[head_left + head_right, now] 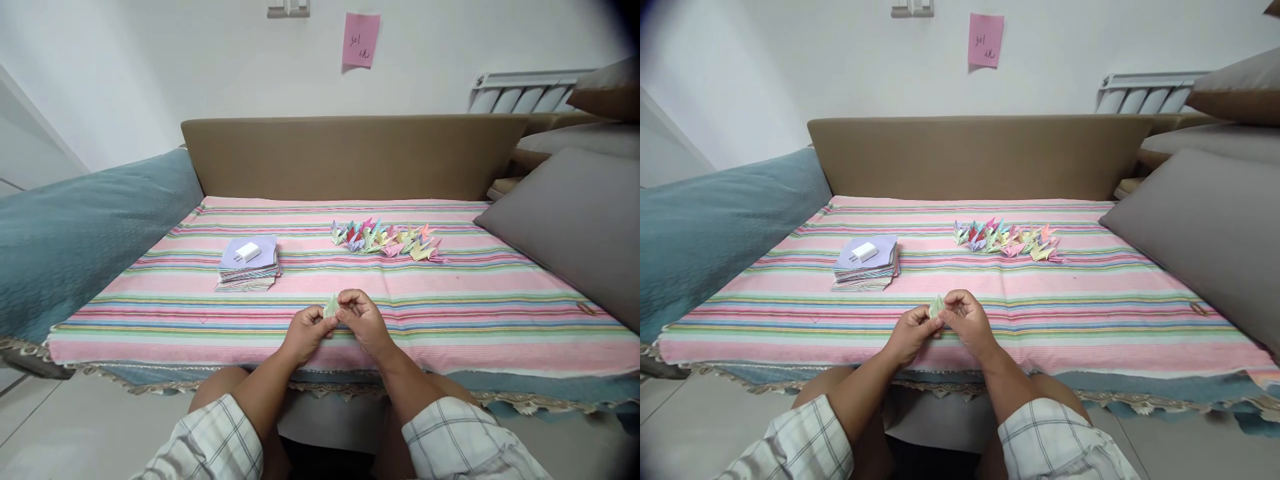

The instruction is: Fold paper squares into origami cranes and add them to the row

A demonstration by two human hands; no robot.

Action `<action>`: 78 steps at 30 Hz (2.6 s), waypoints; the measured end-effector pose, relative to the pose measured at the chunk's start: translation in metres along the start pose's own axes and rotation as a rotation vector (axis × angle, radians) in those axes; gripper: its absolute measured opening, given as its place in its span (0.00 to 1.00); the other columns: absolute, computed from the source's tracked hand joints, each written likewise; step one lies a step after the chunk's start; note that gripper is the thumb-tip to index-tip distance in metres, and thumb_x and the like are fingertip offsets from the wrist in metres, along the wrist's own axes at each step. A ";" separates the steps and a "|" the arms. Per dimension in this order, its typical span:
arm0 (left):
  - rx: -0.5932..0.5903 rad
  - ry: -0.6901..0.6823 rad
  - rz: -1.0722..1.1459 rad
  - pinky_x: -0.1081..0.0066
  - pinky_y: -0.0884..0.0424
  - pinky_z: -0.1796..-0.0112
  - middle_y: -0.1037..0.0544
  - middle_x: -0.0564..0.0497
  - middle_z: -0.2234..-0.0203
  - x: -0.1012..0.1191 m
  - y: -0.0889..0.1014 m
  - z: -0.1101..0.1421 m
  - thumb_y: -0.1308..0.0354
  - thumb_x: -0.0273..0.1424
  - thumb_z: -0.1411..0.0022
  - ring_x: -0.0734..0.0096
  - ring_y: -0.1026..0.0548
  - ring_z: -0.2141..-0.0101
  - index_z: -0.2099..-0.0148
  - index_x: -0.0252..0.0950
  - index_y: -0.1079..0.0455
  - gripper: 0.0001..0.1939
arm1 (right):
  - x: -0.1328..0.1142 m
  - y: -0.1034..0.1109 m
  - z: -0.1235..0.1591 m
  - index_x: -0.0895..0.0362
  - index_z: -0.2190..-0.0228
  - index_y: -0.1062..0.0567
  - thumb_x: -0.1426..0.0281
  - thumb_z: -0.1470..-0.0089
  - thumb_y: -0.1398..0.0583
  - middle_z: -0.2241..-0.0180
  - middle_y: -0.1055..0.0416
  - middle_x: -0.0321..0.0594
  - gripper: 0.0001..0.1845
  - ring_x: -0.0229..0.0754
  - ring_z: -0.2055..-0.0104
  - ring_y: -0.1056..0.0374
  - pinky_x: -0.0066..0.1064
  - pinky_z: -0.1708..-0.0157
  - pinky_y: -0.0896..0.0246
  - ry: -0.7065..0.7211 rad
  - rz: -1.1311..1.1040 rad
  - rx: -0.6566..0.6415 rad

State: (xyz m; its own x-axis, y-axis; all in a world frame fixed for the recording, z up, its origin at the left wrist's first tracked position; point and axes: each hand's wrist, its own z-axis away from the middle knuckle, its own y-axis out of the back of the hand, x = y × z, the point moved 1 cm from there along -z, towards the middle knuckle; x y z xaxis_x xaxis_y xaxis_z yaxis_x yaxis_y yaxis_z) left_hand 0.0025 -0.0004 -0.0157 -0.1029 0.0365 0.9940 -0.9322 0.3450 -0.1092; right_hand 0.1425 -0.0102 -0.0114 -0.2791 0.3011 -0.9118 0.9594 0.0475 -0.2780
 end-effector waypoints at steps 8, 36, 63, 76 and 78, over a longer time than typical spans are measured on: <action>-0.011 -0.081 -0.058 0.74 0.37 0.72 0.33 0.56 0.81 -0.001 0.002 -0.002 0.35 0.41 0.53 0.76 0.35 0.77 0.77 0.34 0.32 0.16 | -0.009 0.004 0.002 0.50 0.64 0.23 0.65 0.53 0.36 0.67 0.35 0.37 0.11 0.39 0.66 0.38 0.32 0.65 0.40 0.118 0.190 -0.087; -0.180 0.335 0.350 0.78 0.33 0.77 0.30 0.55 0.80 0.009 -0.001 0.009 0.27 0.36 0.63 0.79 0.30 0.79 0.68 0.32 0.30 0.21 | 0.002 0.003 0.002 0.55 0.68 0.23 0.58 0.53 0.36 0.72 0.29 0.36 0.14 0.36 0.72 0.35 0.30 0.69 0.38 -0.256 -0.175 -0.209; -0.112 0.268 0.223 0.77 0.38 0.77 0.32 0.54 0.83 0.004 0.000 0.005 0.30 0.44 0.61 0.80 0.36 0.80 0.77 0.29 0.29 0.22 | -0.002 0.009 -0.005 0.55 0.72 0.29 0.63 0.56 0.35 0.56 0.34 0.39 0.12 0.39 0.60 0.35 0.31 0.59 0.39 -0.212 0.011 -0.303; -0.037 0.240 0.276 0.79 0.45 0.80 0.34 0.57 0.84 0.006 -0.002 0.004 0.29 0.42 0.63 0.83 0.40 0.82 0.75 0.31 0.28 0.20 | -0.004 0.016 -0.005 0.55 0.75 0.32 0.71 0.52 0.40 0.58 0.35 0.43 0.04 0.40 0.57 0.35 0.32 0.58 0.40 0.094 0.328 -0.249; -0.016 0.253 0.285 0.79 0.43 0.79 0.33 0.56 0.83 0.006 -0.002 0.004 0.28 0.41 0.64 0.82 0.38 0.80 0.75 0.31 0.27 0.20 | -0.005 0.015 -0.005 0.55 0.74 0.32 0.72 0.51 0.41 0.59 0.34 0.43 0.03 0.41 0.56 0.35 0.32 0.58 0.39 0.142 0.392 -0.232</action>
State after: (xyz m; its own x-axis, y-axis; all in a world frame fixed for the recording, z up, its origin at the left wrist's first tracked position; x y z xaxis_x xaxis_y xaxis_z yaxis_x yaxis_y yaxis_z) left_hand 0.0025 -0.0045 -0.0096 -0.2665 0.3633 0.8927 -0.8728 0.3020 -0.3834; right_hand 0.1581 -0.0068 -0.0091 0.0988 0.4653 -0.8796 0.9795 0.1107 0.1685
